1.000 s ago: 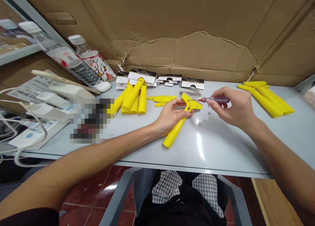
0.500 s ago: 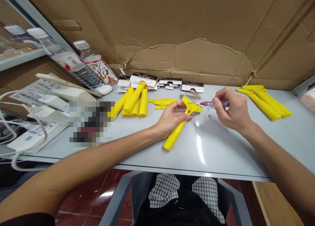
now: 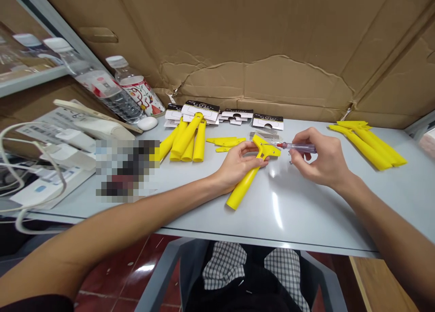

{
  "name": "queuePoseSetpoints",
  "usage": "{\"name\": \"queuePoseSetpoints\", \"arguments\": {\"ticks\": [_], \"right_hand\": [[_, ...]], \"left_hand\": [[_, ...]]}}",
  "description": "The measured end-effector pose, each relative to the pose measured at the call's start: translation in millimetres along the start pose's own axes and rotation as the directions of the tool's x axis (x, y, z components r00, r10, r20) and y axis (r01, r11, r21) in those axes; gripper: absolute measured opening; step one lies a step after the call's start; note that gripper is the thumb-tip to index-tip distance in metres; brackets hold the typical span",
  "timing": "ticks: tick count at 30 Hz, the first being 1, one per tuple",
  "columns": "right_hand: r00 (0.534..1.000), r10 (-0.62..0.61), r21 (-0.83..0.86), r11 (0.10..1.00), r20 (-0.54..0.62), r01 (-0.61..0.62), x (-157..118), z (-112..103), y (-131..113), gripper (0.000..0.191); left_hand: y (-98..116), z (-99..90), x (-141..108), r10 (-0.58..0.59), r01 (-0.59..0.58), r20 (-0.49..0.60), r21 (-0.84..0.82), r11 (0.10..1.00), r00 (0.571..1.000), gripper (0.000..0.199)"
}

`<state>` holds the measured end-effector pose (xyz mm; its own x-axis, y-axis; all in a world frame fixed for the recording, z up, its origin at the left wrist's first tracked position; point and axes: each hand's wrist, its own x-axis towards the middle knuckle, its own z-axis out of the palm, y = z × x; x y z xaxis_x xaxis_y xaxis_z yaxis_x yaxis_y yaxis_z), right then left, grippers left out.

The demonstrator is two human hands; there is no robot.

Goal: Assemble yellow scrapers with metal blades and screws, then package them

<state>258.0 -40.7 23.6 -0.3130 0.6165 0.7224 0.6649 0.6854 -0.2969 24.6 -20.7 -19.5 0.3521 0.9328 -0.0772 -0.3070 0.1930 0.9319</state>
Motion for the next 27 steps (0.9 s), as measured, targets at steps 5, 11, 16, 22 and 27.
{"name": "queuePoseSetpoints", "arguments": {"ticks": [5,11,16,22,27], "right_hand": [[0.998,0.006,-0.047,0.999,-0.065,-0.009,-1.3,2.9,7.0,0.012],[0.998,0.02,-0.055,0.998,-0.051,-0.023,-0.5,2.5,11.2,0.011],[1.0,0.03,-0.009,0.999,0.007,-0.03,-2.1,2.1,8.5,0.019],[1.0,-0.003,-0.025,1.0,0.01,0.003,-2.4,3.4,7.7,0.011],[0.999,-0.015,-0.03,0.999,-0.032,0.014,-2.1,4.2,9.3,0.009]], "left_hand": [[0.9,1.0,0.5,-0.007,0.006,-0.012,-0.031,0.999,1.0,0.042],[-1.9,-0.6,1.8,0.006,-0.006,0.015,-0.022,1.0,1.0,0.043],[-1.9,0.0,1.2,0.005,-0.005,0.014,-0.018,1.0,1.0,0.043],[-0.4,0.4,0.3,-0.008,0.007,-0.027,-0.025,1.0,1.0,0.045],[-3.0,-1.3,2.0,-0.008,0.007,-0.028,-0.027,1.0,1.0,0.044]]}}
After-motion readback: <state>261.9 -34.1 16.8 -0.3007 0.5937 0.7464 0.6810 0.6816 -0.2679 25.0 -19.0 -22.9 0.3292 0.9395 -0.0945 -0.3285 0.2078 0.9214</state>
